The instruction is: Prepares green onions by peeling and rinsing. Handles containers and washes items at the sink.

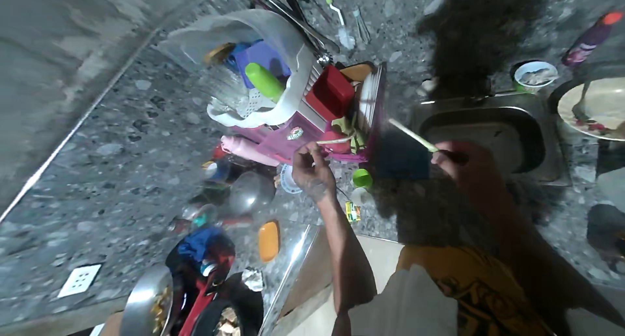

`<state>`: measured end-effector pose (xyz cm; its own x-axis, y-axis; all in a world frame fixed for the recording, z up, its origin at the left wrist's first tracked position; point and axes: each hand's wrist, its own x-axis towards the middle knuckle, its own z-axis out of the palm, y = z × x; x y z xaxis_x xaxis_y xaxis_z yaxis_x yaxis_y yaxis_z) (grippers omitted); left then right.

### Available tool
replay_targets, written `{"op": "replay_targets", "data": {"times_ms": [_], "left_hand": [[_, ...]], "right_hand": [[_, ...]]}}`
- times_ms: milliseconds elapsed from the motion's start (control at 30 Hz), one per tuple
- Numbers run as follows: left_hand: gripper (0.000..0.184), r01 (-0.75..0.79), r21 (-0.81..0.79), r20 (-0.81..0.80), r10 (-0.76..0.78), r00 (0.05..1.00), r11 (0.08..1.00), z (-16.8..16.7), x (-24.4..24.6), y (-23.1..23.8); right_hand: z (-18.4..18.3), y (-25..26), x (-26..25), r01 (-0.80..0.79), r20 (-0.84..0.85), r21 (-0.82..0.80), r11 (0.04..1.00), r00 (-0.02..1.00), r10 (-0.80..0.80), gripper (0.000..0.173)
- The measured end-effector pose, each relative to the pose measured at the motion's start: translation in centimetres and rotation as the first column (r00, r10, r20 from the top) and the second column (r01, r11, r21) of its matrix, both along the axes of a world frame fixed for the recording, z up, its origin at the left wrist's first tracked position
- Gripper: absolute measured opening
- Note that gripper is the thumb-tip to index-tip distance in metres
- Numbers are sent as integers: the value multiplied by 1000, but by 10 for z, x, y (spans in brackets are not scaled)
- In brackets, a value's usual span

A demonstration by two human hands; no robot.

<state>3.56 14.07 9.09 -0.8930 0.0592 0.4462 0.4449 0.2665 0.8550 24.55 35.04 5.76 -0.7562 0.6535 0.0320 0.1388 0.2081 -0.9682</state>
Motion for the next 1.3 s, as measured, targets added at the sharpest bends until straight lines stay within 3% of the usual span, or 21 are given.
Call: {"op": "replay_targets", "data": {"times_ms": [233,367,500,700,800,867,967,1033,1133,1200,1300], "left_hand": [[11,218,266,259,-287,922,939,4,32,11],[9,350,175,149,-377,914,920,0,54,26],[10,406,73,41,-409,912,911,3,75,39],[8,436,16,23,-436,900,900,0,85,43],[11,455,218,194,-495,847,863,-1,81,40],[16,399,428,343,-554,759,811,-1,76,36],[26,309,622,464,-656,595,719,-7,66,28],[31,240,692,509,-696,507,681,-12,61,25],[40,151,725,557,-701,445,672,-17,57,23],[46,129,736,562,-707,430,664,-21,54,20],[48,139,771,524,-743,416,622,-32,49,12]], "right_hand": [[24,-4,-7,6,-50,-40,999,999,-8,23],[39,-11,-26,-103,-209,88,991,971,119,23],[45,-13,-42,-221,-145,121,968,961,237,28],[38,-11,-42,-181,-52,185,966,980,194,14],[26,1,-41,-74,24,225,972,997,70,20],[12,11,-45,-25,77,185,982,997,10,23],[-22,10,-54,-28,165,90,996,986,13,28],[-51,-2,-59,-102,183,-13,995,978,103,27],[-76,-20,-68,-314,388,-169,934,850,356,38],[-80,-27,-71,-342,429,-177,923,817,385,45],[-64,-29,-65,-297,343,-159,942,878,335,41]]}}
